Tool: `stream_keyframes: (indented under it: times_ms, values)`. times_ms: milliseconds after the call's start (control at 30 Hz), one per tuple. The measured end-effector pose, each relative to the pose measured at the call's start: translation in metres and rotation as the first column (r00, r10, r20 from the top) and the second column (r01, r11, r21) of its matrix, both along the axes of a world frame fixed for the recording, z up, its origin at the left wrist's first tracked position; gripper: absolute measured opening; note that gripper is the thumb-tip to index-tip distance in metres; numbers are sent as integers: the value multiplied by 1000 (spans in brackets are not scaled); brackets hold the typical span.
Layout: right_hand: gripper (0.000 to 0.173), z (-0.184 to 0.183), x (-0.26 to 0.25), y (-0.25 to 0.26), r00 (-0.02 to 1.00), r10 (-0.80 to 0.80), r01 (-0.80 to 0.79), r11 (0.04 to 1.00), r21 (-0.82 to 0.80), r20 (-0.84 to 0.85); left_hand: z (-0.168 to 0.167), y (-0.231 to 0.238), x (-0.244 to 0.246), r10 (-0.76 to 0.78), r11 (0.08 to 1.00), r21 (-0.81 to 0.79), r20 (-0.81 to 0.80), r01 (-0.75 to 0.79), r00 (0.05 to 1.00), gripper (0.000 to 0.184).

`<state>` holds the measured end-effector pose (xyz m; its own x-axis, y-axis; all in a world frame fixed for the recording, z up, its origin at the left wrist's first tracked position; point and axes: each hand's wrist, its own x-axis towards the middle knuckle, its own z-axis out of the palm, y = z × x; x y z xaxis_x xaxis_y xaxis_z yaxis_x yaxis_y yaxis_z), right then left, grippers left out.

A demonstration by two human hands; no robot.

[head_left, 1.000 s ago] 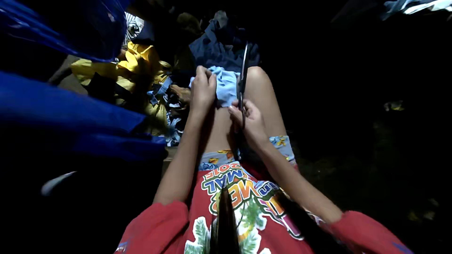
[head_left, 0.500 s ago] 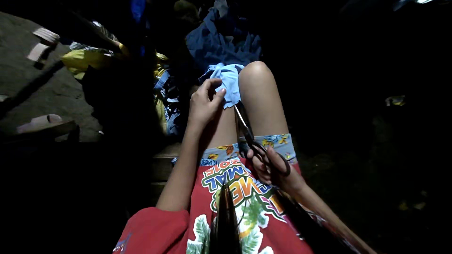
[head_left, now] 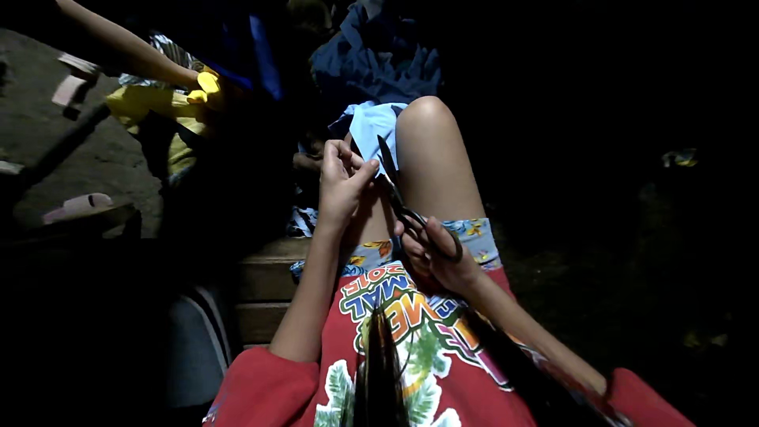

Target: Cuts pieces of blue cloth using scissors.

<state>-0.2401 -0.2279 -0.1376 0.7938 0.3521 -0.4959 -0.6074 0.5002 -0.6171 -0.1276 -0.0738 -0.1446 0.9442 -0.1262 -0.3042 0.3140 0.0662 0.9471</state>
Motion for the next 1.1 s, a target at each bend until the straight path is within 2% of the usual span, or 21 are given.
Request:
stream_keyframes:
  times_ms: [100,200,267,400,533,600,633,700,800,833,900,967,1033,1100]
  values:
    - [55,0,4,4,999,-29,27,999,-47,-40,-3,0,-1,-3,1000,1,21,3,1000,35]
    - [27,9,6,7,994,-34,16,985,-171,-101,-3,0,-1,0,999,-35,10,0,1000,36]
    - [19,12,6,7,992,3,-35,968,-249,-128,-2,2,-1,4,998,-67,-6,-4,1000,36]
    - [22,12,3,6,995,25,-48,969,-240,-94,0,8,-5,-14,995,-99,-26,11,1000,36]
    - [52,2,8,7,999,-44,41,990,-133,-24,8,5,-21,-81,993,-90,-20,79,997,33]
    - [59,-1,11,8,998,-52,50,995,-88,-25,10,6,-31,-120,991,-67,-12,119,993,30]
    - [56,-1,11,7,998,-48,44,994,-97,-34,11,7,-33,-121,992,-48,-7,121,993,30]
    - [38,3,11,6,997,-32,19,984,-175,-66,9,10,-36,-111,993,-40,12,111,994,30]
    - [27,13,9,4,992,3,-36,965,-261,-126,14,17,-40,-89,996,-37,-78,86,993,20]
    - [27,15,10,3,990,12,-50,960,-276,-138,14,20,-39,-105,994,1,-96,106,990,16]
    - [27,18,13,3,987,16,-64,953,-298,-162,19,30,-31,-155,962,203,-130,180,979,6]
    - [27,17,15,5,986,19,-72,944,-321,-165,22,40,-8,-159,892,411,-110,190,981,38]
    - [25,14,14,7,988,22,-75,935,-347,-154,7,44,25,-147,818,567,43,97,988,46]
    - [25,14,12,8,990,34,-83,925,-371,-135,-5,40,53,-231,737,651,-7,180,973,55]
